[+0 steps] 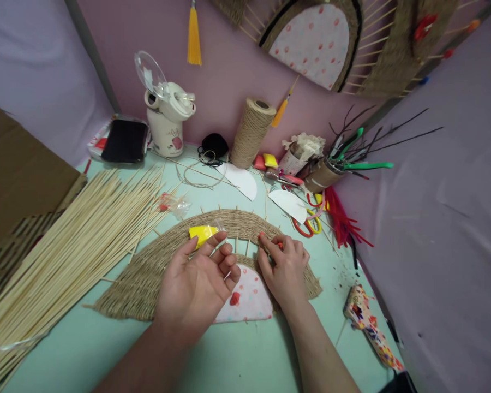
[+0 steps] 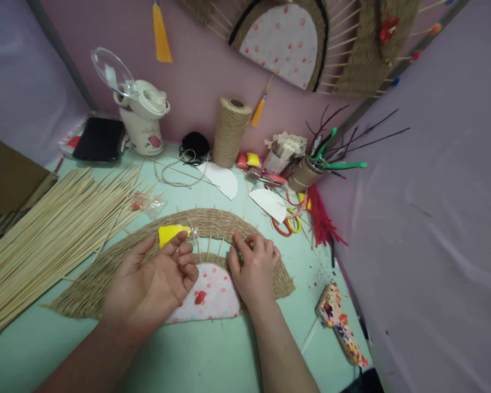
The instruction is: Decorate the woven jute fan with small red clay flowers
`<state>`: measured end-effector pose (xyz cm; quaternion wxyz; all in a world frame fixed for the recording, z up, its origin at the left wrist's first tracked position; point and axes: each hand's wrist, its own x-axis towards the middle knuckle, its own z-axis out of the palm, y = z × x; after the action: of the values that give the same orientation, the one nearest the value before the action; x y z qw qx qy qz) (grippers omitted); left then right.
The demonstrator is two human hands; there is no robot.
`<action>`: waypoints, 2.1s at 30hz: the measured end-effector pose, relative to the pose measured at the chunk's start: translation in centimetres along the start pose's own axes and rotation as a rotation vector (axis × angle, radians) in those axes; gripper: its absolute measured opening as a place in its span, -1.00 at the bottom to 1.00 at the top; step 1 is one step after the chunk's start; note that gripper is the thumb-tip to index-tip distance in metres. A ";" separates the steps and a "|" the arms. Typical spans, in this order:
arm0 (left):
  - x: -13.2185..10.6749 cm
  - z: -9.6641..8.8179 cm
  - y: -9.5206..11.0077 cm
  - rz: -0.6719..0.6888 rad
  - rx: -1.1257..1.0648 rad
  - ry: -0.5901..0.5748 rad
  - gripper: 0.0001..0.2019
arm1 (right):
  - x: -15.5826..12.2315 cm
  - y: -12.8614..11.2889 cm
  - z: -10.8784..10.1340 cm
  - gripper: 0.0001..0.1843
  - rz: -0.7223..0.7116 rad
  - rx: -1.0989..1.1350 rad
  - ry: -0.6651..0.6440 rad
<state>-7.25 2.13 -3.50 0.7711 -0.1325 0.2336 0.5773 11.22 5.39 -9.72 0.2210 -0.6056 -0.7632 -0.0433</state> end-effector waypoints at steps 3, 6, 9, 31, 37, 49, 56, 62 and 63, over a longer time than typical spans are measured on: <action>0.0 0.0 0.0 0.001 0.000 0.009 -0.76 | 0.0 -0.1 0.2 -0.73 0.002 0.003 -0.001; 0.0 0.0 0.0 0.002 0.002 0.016 -0.76 | 0.0 -0.1 0.4 -0.72 0.007 0.008 -0.007; 0.0 -0.1 0.0 0.002 -0.001 0.015 -0.76 | 0.1 -0.1 0.5 -0.72 0.010 0.008 -0.011; -0.2 0.1 0.0 0.005 0.007 0.001 -0.77 | 0.2 0.2 0.0 -0.71 0.049 0.036 0.011; -0.2 0.0 -0.1 0.011 0.009 -0.003 -0.77 | 0.1 -0.1 0.2 -0.70 0.032 0.016 -0.067; -0.5 -0.1 -0.2 0.093 0.172 -0.022 -0.79 | 0.1 0.0 -0.4 -0.65 0.056 0.158 0.169; -0.7 -0.3 -1.3 0.424 1.127 0.026 -0.89 | -0.1 -0.2 -1.7 -0.72 0.007 0.248 0.340; -0.7 -2.1 0.4 0.640 1.823 -0.231 -0.89 | -0.7 -0.5 -2.8 -0.75 -0.035 0.316 0.344; -0.7 -2.5 0.7 0.610 1.890 -0.269 -0.87 | -0.7 -0.6 -2.9 -0.76 -0.042 0.322 0.328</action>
<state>-8.58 0.58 -5.18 0.3990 0.6666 0.5312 0.3381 11.61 3.58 -7.26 0.4348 -0.5314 -0.7267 -0.0232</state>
